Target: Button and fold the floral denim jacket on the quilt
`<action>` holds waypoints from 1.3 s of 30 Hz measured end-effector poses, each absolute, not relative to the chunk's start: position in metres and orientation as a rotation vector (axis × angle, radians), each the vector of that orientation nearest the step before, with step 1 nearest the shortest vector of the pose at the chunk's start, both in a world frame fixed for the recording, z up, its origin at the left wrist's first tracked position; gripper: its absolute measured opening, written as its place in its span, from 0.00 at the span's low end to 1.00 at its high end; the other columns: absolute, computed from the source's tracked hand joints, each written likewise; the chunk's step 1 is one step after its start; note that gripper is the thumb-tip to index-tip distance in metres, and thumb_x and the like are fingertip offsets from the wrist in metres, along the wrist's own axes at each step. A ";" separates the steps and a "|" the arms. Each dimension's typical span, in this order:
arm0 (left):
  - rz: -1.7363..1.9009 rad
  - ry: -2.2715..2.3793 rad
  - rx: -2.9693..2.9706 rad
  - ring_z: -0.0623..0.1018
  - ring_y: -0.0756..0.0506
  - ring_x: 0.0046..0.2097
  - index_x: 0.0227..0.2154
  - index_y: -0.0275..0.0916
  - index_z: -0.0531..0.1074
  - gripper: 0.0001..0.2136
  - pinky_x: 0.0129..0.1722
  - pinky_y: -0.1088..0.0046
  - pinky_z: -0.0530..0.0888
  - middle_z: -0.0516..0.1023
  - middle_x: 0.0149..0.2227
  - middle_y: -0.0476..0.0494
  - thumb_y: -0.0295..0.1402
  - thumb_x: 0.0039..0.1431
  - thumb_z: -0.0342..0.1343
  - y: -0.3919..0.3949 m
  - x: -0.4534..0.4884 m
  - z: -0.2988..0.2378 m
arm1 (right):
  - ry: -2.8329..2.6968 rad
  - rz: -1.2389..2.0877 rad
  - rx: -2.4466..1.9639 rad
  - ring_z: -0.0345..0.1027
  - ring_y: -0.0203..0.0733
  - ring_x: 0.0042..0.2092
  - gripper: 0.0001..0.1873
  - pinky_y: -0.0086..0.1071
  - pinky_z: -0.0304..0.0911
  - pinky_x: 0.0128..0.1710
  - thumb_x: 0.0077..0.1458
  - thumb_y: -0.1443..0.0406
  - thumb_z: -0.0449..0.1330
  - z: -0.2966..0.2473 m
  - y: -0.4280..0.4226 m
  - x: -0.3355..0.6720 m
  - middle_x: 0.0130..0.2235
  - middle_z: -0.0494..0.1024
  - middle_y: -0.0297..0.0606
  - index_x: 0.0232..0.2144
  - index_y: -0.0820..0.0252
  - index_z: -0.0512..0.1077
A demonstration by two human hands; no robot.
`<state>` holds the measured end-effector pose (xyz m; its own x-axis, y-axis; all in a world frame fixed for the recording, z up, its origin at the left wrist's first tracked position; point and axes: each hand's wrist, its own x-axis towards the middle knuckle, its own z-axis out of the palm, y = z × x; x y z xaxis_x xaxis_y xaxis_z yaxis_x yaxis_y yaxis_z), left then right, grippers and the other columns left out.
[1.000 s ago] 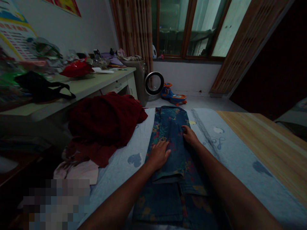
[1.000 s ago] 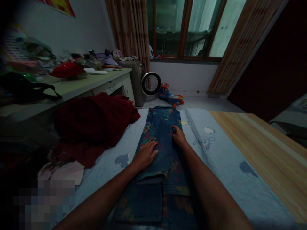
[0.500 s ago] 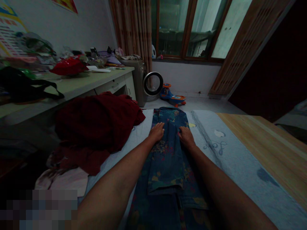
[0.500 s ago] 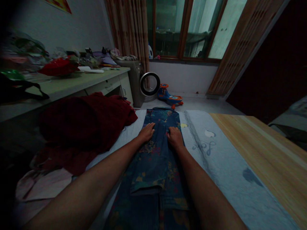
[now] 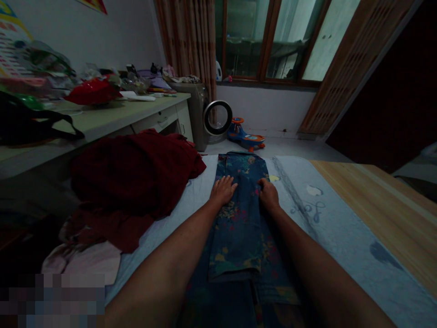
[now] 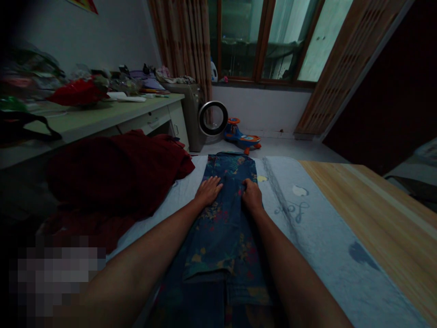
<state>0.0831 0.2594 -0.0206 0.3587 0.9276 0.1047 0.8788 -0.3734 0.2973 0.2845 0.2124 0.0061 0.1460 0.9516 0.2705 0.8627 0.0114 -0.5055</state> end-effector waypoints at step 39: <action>0.457 1.538 2.566 0.50 0.41 0.70 0.66 0.43 0.55 0.29 0.67 0.53 0.52 0.56 0.69 0.47 0.51 0.69 0.32 0.253 0.080 -0.016 | -1.872 0.340 -2.153 0.72 0.47 0.48 0.15 0.32 0.60 0.44 0.63 0.62 0.51 0.024 0.233 0.277 0.45 0.79 0.46 0.43 0.60 0.76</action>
